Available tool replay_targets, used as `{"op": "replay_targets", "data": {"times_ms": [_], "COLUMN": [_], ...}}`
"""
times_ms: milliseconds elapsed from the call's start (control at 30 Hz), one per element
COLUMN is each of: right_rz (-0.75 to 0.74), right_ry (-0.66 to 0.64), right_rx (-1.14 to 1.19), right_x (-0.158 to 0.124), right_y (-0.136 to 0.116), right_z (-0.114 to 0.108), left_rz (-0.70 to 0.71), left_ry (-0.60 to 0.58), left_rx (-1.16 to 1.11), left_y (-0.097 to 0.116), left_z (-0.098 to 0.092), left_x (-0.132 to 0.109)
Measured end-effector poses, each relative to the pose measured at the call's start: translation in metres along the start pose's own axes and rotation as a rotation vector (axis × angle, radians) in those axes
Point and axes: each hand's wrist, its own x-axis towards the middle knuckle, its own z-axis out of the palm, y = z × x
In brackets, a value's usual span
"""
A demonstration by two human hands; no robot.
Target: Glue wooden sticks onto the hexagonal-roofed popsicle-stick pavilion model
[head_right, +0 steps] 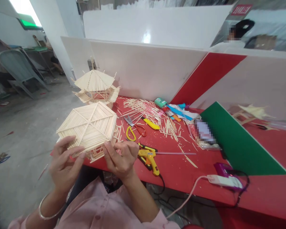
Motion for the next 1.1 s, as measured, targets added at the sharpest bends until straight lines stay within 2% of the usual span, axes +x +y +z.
{"op": "replay_targets", "data": {"times_ms": [800, 1100], "right_rz": [0.025, 0.002], "right_ry": [0.037, -0.033], "right_rx": [0.071, 0.221], "right_x": [0.001, 0.002], "right_y": [-0.003, 0.008], "right_z": [0.008, 0.009], "left_rz": [-0.056, -0.07], "left_ry": [0.013, -0.019], "left_rx": [0.016, 0.046], "left_y": [0.006, 0.007], "left_z": [0.002, 0.001], "left_x": [0.002, 0.003]}}
